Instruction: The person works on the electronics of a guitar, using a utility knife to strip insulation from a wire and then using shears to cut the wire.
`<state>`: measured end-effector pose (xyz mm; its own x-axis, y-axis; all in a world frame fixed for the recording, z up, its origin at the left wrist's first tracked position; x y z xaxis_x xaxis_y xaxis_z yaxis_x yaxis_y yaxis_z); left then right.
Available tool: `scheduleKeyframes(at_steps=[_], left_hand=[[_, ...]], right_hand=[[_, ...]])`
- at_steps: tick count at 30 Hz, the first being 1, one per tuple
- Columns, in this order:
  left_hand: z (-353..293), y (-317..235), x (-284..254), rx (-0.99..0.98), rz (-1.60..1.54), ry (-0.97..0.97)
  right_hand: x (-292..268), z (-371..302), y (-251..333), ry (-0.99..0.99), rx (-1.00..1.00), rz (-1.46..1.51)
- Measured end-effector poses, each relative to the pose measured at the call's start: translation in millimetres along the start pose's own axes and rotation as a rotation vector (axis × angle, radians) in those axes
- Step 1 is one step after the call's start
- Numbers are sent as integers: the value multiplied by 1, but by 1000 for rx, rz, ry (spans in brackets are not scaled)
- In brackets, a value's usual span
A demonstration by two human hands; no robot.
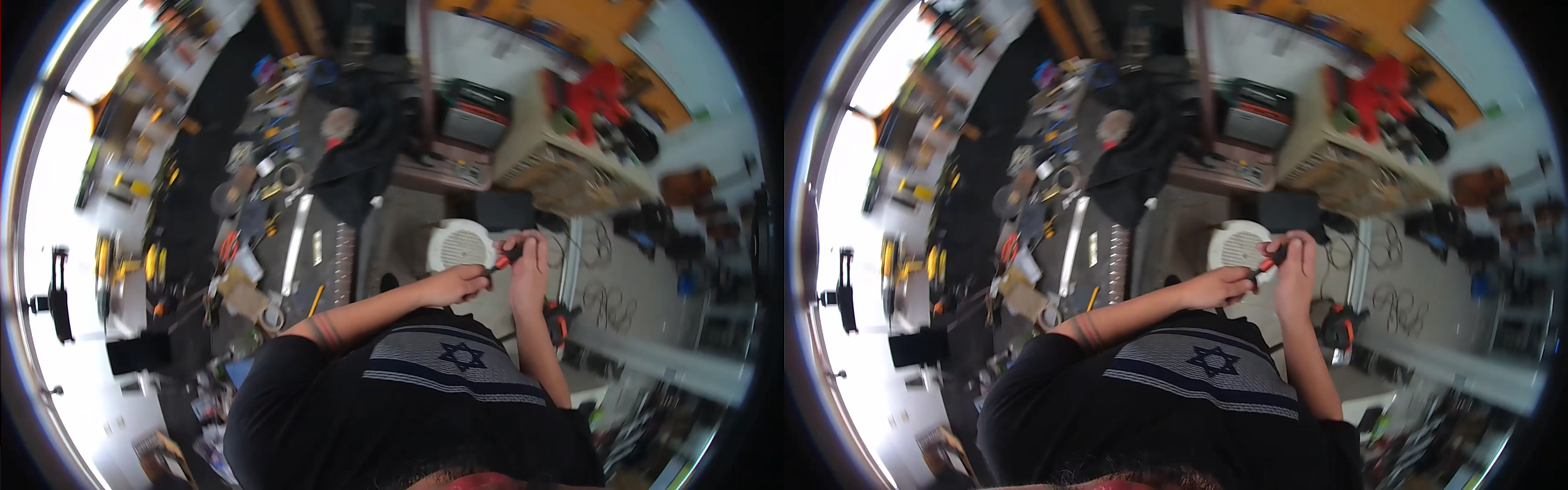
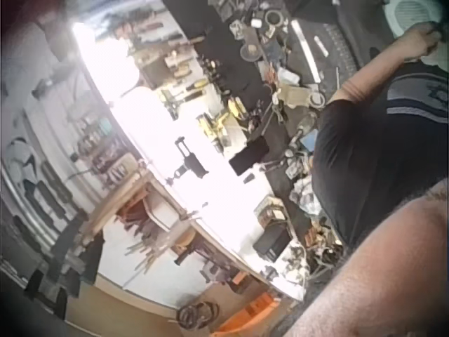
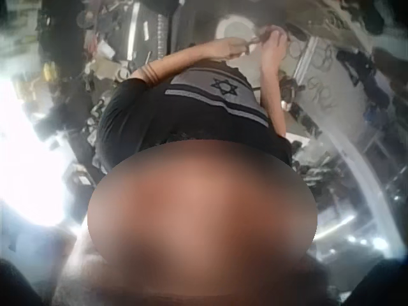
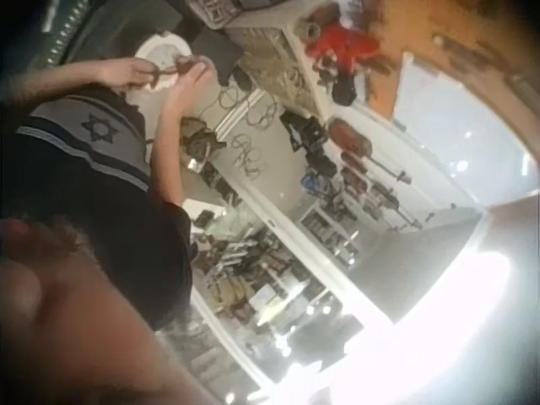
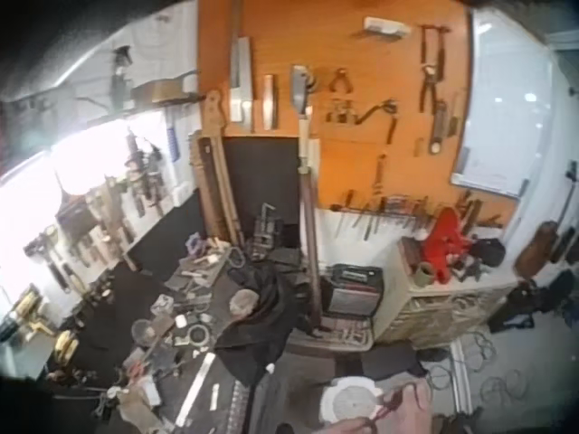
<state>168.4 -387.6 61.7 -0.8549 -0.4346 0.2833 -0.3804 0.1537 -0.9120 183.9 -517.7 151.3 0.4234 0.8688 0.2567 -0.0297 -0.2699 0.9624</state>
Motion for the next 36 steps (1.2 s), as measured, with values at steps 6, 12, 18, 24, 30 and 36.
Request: scheduleKeyframes(at_steps=[6,12,18,24,30,36], left_hand=[[41,22,80,-140,204,188],[101,47,186,-248,269,194],[155,90,306,-299,410,289],[199,113,411,-342,408,315],[215,118,473,-341,520,406],[221,118,504,-358,568,433]], right_hand=[[-125,-40,21,-226,22,423],[-324,-124,7,-529,-184,309],[-523,-283,-120,-992,189,392],[-655,-495,-263,-1415,380,717],[-707,-601,-283,-1863,496,865],[-756,-684,-250,-2381,821,517]])
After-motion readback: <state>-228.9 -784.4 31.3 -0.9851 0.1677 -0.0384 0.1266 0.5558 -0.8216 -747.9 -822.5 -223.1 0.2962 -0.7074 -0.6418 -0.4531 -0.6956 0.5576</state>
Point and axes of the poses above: each hand's wrist, its own z-axis towards the middle knuckle, its own x-axis out of the palm, y = z × x, the point moved 10 cm from there along z, towards the middle knuckle, and after that the axes turned 3 degrees about z, right-handed, at the moved point
